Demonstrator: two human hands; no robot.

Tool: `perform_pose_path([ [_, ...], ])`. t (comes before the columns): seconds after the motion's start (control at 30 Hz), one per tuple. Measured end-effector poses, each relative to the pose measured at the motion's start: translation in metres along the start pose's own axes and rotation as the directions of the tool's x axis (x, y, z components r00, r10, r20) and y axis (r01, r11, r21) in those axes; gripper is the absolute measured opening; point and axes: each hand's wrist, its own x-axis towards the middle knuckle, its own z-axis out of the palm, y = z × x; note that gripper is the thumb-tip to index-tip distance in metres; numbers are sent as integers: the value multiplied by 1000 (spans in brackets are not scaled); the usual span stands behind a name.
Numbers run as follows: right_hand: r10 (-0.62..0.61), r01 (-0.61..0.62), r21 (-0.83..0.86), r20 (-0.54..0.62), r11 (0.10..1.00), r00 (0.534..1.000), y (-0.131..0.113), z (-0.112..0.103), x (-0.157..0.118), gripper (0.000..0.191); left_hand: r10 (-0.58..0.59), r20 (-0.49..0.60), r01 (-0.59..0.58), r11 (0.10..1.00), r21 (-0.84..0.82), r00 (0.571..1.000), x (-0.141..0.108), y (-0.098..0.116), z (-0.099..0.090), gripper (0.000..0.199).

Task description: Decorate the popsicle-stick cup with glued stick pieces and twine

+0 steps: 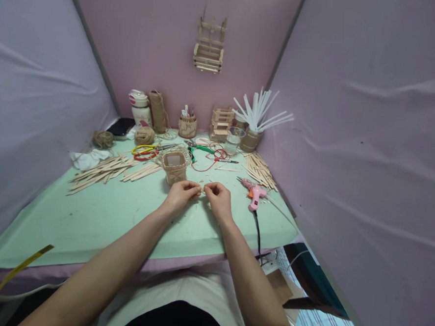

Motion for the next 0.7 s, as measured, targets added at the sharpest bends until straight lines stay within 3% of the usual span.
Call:
perform_pose_path([
  [0.2,10,-10,-4,-1,1000,1000,-2,0,-1,19,39,15,-40,999,13,999,3,-6,-2,18],
  [0.47,38,-38,27,-10,999,999,-5,-1,-2,28,-20,20,21,995,-96,1000,2,-3,-1,24],
  [0.7,27,-26,-51,18,998,999,-6,-2,-3,25,-34,19,37,985,-167,999,1,-2,-1,26],
])
